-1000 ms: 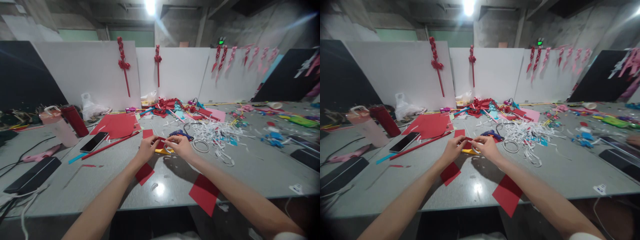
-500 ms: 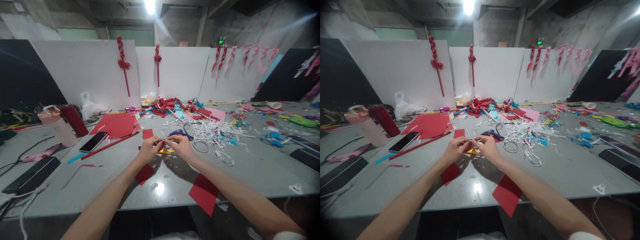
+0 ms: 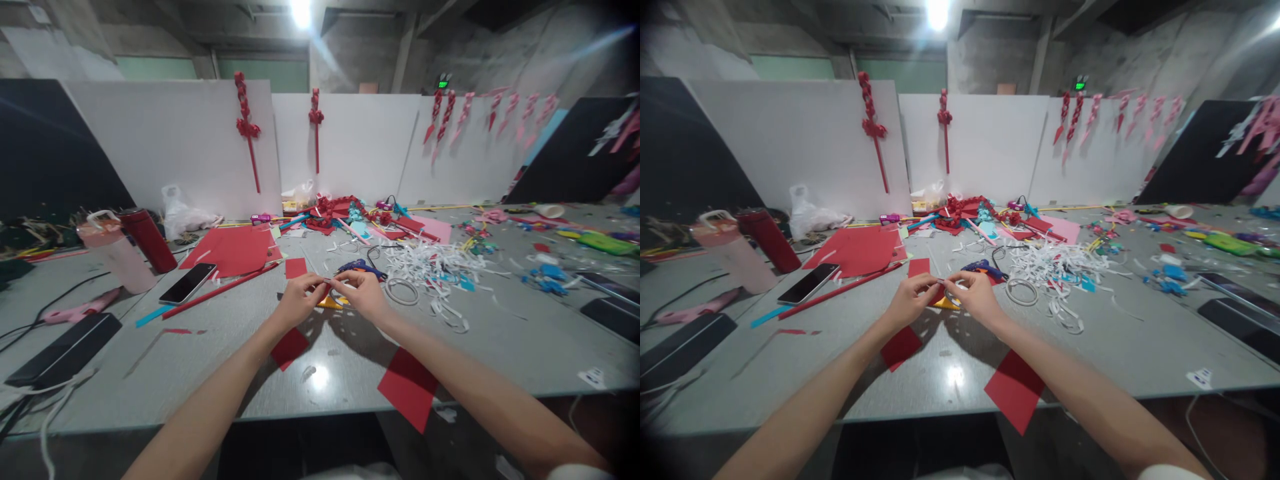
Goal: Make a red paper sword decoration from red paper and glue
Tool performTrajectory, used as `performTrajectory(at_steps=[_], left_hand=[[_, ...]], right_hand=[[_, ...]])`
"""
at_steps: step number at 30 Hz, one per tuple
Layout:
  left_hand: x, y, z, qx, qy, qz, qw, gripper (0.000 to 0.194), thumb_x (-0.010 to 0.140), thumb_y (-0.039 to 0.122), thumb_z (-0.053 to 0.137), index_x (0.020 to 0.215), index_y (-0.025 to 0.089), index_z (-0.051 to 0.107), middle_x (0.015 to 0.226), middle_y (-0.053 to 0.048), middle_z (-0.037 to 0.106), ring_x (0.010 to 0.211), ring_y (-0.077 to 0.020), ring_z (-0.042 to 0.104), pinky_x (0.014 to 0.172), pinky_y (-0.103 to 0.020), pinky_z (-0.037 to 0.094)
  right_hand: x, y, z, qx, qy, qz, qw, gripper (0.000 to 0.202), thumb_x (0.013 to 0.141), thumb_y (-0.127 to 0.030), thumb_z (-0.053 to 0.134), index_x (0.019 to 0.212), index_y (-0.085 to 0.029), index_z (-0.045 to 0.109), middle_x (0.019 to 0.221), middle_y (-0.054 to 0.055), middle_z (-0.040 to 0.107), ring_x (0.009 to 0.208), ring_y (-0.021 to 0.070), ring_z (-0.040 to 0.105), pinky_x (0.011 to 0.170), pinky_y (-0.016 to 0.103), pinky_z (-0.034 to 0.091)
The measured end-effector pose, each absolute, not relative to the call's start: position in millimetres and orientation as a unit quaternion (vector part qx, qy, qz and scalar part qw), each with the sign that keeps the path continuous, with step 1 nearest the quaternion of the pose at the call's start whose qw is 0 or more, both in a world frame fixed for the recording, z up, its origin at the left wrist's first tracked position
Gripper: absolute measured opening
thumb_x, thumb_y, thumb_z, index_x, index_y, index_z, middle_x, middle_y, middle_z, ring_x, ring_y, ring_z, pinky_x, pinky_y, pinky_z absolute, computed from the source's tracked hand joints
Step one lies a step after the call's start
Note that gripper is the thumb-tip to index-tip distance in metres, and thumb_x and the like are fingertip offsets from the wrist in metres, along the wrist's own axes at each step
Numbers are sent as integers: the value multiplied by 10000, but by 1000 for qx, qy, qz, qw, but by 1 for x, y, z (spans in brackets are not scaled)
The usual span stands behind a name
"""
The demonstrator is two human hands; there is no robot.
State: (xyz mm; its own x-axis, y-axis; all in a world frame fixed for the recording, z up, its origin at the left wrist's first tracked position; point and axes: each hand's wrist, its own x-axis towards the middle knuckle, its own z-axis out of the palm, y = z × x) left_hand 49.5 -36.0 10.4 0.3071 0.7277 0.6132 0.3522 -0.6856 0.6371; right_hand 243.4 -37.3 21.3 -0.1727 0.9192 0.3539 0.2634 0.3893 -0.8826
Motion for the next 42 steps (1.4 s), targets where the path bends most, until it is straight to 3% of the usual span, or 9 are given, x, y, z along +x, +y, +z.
performTrajectory(at_steps=[8, 14, 24, 32, 37, 42], left_hand=[[49, -36, 10, 786, 347, 473, 196, 216, 984, 282, 573, 965, 187, 766, 899, -63, 751, 820, -172, 682, 715, -263, 504], [49, -39, 14, 800, 336, 463, 184, 220, 993, 290, 567, 973, 176, 754, 880, -62, 737, 798, -163, 662, 738, -269, 489], [49, -38, 10, 793, 344, 474, 165, 337, 1017, 361, 522, 844, 171, 740, 794, -49, 720, 715, -147, 623, 680, -264, 451], [43, -30, 8, 769, 361, 511, 129, 307, 1002, 347, 538, 861, 184, 757, 803, -42, 727, 720, -150, 632, 710, -272, 468], [36, -25, 9, 753, 385, 521, 117, 320, 990, 352, 542, 799, 175, 729, 749, -33, 691, 686, -147, 599, 682, -269, 453], [34, -22, 10, 725, 402, 540, 145, 277, 964, 342, 568, 794, 166, 697, 753, -24, 692, 682, -141, 601, 680, -254, 471]], right_hand=[[243, -39, 22, -442, -675, 351, 476, 504, 798, -625, 721, 867, -128, 770, 545, -11, 532, 466, 96, 364, 442, 243, 248], [244, -37, 20, -434, -682, 343, 478, 485, 807, -603, 717, 860, -124, 770, 592, 7, 574, 506, 105, 401, 465, 241, 263], [242, -41, 25, -430, -688, 364, 457, 486, 807, -605, 721, 896, -131, 774, 562, 8, 596, 474, 113, 449, 445, 236, 293], [242, -39, 25, -407, -692, 403, 441, 541, 871, -581, 658, 1115, -111, 771, 498, -36, 516, 436, 98, 384, 434, 237, 259], [247, -32, 21, -436, -683, 357, 465, 735, 879, -520, 672, 1464, -95, 541, 502, -66, 532, 448, 111, 412, 477, 234, 319], [253, -24, 17, -436, -705, 306, 468, 519, 869, -508, 676, 1235, -143, 731, 755, 61, 726, 645, 181, 605, 569, 260, 433]])
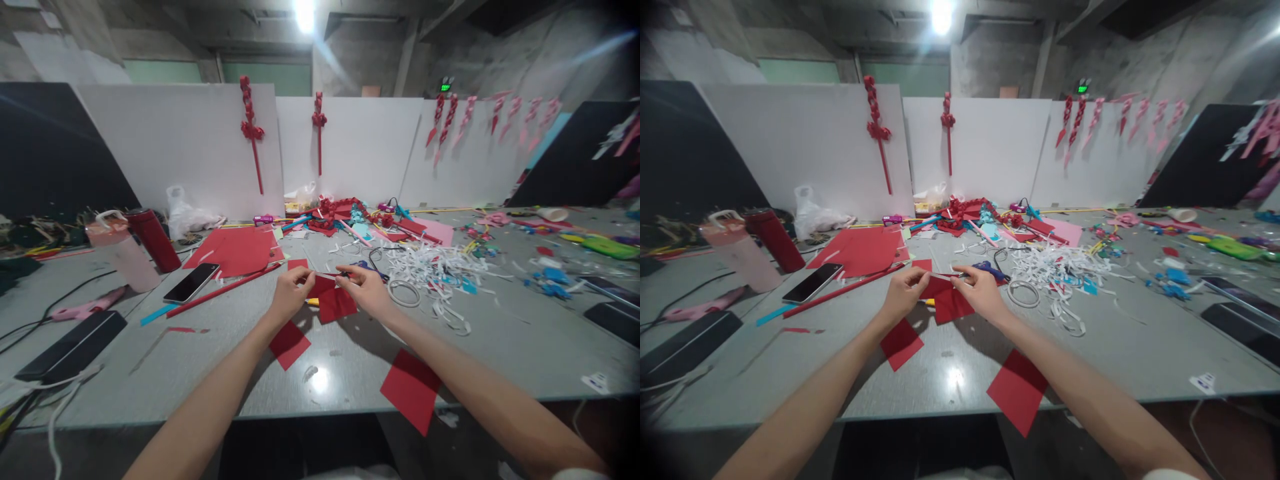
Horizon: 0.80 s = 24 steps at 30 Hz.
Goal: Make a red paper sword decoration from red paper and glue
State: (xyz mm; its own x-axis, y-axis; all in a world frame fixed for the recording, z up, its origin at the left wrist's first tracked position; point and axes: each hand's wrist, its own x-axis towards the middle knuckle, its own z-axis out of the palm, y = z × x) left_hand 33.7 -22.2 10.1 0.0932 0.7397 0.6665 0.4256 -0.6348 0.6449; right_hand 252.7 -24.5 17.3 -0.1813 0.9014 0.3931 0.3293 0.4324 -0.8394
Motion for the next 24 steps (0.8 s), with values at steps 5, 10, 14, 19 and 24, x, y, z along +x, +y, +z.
performTrajectory(at_steps=[5, 10, 14, 19, 24], left_hand=[[36, -22, 8, 692, 421, 549, 205, 314, 966, 423, 561, 871, 165, 712, 821, -34, 728, 740, -161, 641, 699, -257, 498], [34, -19, 5, 671, 420, 563, 240, 343, 964, 472, 564, 907, 172, 720, 834, -31, 735, 748, -175, 657, 699, -269, 517], [32, -18, 5, 665, 419, 571, 238, 334, 966, 466, 566, 954, 179, 737, 882, -39, 753, 790, -187, 677, 729, -278, 530], [31, -19, 9, 659, 421, 574, 244, 349, 965, 478, 568, 965, 176, 744, 886, -44, 757, 795, -189, 684, 729, -274, 530], [29, -18, 8, 662, 423, 568, 243, 362, 967, 484, 563, 961, 171, 746, 867, -40, 745, 771, -178, 668, 712, -264, 522]], right_hand=[[252, -28, 19, -435, -720, 284, 461, 459, 897, -503, 644, 1174, -155, 759, 751, 63, 735, 631, 180, 602, 565, 261, 423], [253, -25, 16, -434, -715, 281, 471, 472, 894, -512, 636, 1168, -148, 759, 740, 53, 725, 597, 164, 576, 534, 248, 390], [255, -22, 14, -435, -715, 271, 475, 467, 898, -510, 632, 1172, -154, 760, 730, 47, 716, 617, 166, 579, 557, 253, 398], [256, -22, 15, -437, -713, 269, 478, 497, 896, -492, 637, 1241, -149, 737, 779, 56, 731, 672, 181, 595, 606, 268, 432], [258, -20, 16, -442, -714, 265, 473, 511, 897, -488, 647, 1269, -147, 723, 783, 59, 731, 665, 174, 569, 595, 265, 413]])
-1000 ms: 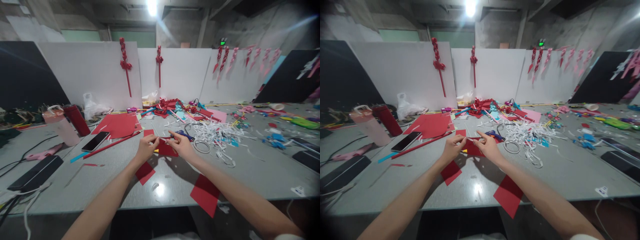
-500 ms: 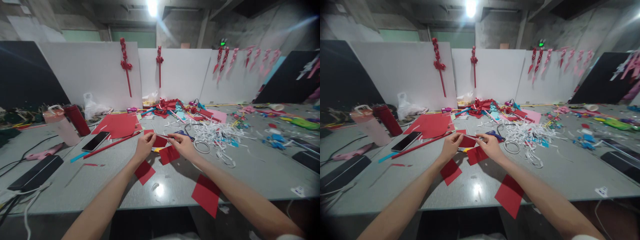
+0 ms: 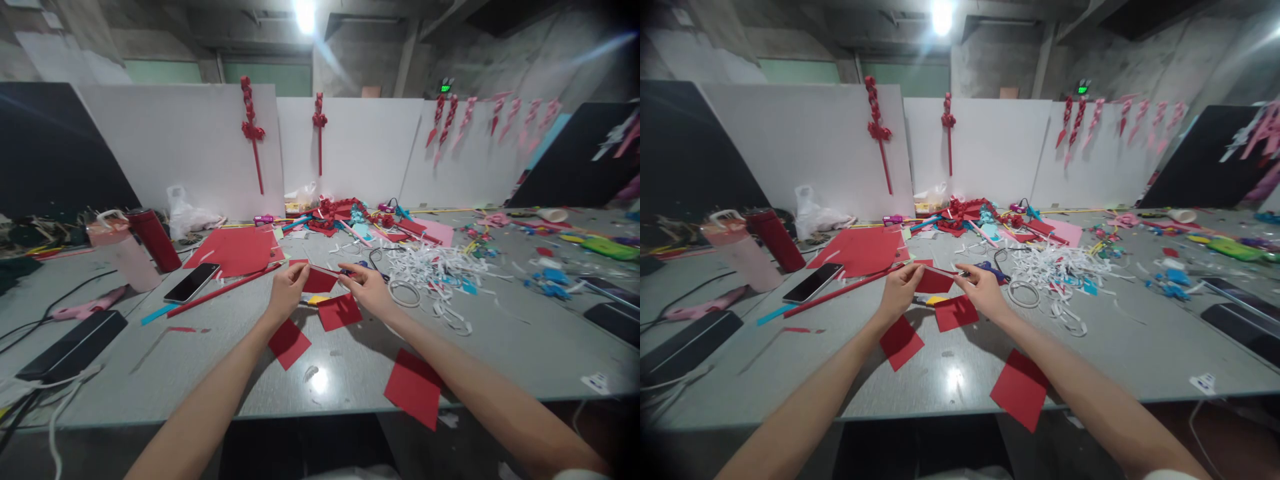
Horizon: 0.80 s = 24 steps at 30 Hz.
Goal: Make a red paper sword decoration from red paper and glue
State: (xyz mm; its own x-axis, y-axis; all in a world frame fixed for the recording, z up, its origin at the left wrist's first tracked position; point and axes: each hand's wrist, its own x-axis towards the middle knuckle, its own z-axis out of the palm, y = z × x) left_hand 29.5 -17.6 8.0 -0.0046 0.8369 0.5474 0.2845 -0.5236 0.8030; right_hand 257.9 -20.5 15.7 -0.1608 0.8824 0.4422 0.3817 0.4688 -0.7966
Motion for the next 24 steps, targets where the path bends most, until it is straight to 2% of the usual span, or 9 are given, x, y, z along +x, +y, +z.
performTrajectory(at_steps=[11, 24], left_hand=[[28, -15, 8, 647, 424, 573, 270, 399, 938, 515, 588, 930, 145, 737, 837, -37, 714, 770, -176, 631, 716, -256, 487], [29, -14, 7, 627, 420, 581, 305, 433, 904, 556, 621, 939, 145, 750, 841, -33, 717, 769, -180, 633, 702, -258, 488]], right_hand=[[261, -14, 12, -426, -714, 287, 476, 437, 889, -505, 665, 1102, -141, 779, 804, 74, 768, 682, 197, 648, 620, 280, 453], [260, -14, 12, -426, -701, 302, 486, 393, 868, -507, 690, 1009, -150, 773, 790, 61, 748, 679, 182, 616, 614, 274, 422]])
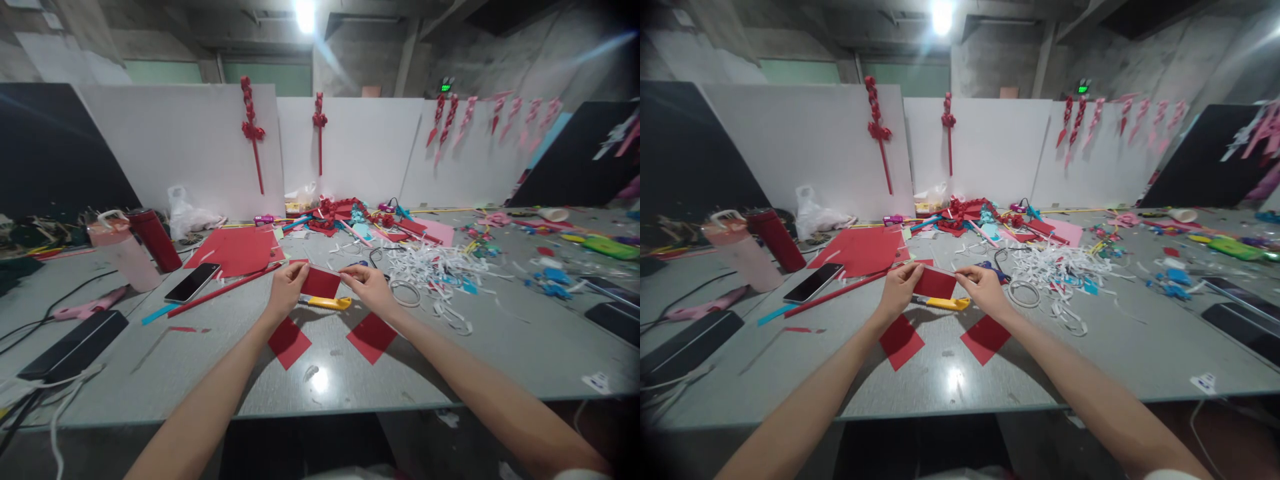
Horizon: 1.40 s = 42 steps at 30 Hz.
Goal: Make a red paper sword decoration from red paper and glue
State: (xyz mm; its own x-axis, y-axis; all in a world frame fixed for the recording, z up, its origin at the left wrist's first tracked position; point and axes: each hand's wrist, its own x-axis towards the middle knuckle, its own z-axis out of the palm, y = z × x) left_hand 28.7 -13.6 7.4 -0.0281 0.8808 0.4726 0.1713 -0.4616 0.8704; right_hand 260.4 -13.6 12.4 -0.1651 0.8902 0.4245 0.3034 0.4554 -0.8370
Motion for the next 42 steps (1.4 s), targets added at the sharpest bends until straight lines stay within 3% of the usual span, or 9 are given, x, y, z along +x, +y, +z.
performTrajectory(at_steps=[8, 14, 17, 22, 27, 33, 39, 42], left_hand=[[29, -13, 7, 611, 414, 593, 323, 439, 880, 563, 652, 922, 139, 756, 816, -29, 718, 740, -175, 636, 680, -260, 496], [29, -13, 8, 613, 416, 593, 316, 398, 878, 530, 657, 893, 145, 755, 829, -38, 737, 757, -187, 664, 698, -275, 517], [27, -11, 8, 624, 416, 583, 311, 314, 883, 449, 656, 895, 148, 748, 862, -58, 755, 793, -203, 693, 728, -293, 537], [22, -19, 13, 721, 404, 541, 158, 220, 924, 249, 587, 1088, 174, 714, 1055, -90, 752, 979, -215, 691, 910, -359, 528], [25, -30, 19, 845, 341, 411, 30, 184, 972, 292, 595, 1052, 186, 723, 1012, -95, 739, 1015, -251, 616, 956, -428, 464], [31, -32, 19, 863, 317, 374, 126, 244, 989, 347, 589, 916, 174, 746, 834, -86, 714, 865, -215, 604, 818, -347, 468], [31, -29, 16, 817, 360, 395, 217, 218, 939, 346, 649, 868, 184, 777, 841, -74, 717, 839, -194, 641, 774, -298, 477], [31, -28, 15, 791, 383, 397, 265, 210, 907, 371, 679, 950, 196, 788, 875, -66, 729, 840, -192, 656, 754, -282, 493]], right_hand=[[260, -11, 11, -433, -675, 340, 492, 415, 818, -546, 737, 932, -147, 756, 627, -7, 602, 550, 113, 433, 533, 254, 287], [260, -9, 9, -434, -670, 348, 492, 438, 806, -567, 735, 919, -144, 752, 601, -20, 561, 530, 106, 399, 515, 252, 262], [261, -10, 10, -438, -680, 329, 487, 423, 814, -556, 724, 920, -148, 758, 653, 3, 619, 566, 124, 463, 535, 255, 313], [261, -15, 13, -439, -723, 293, 446, 387, 851, -532, 681, 916, -159, 759, 663, 15, 648, 581, 148, 525, 541, 258, 356], [256, -22, 12, -409, -759, 309, 400, 360, 891, -512, 644, 922, -164, 734, 624, 0, 619, 527, 128, 493, 495, 240, 315], [255, -30, 17, -379, -786, 309, 378, 382, 911, -534, 629, 937, -167, 729, 587, -14, 575, 481, 113, 424, 461, 241, 254], [262, -30, 29, -344, -808, 327, 348, 452, 956, -469, 597, 1294, -170, 620, 676, -7, 647, 593, 156, 578, 557, 244, 406], [262, -28, 31, -344, -821, 286, 354, 309, 979, -424, 564, 1136, -182, 673, 758, 22, 686, 695, 180, 631, 666, 277, 457]])
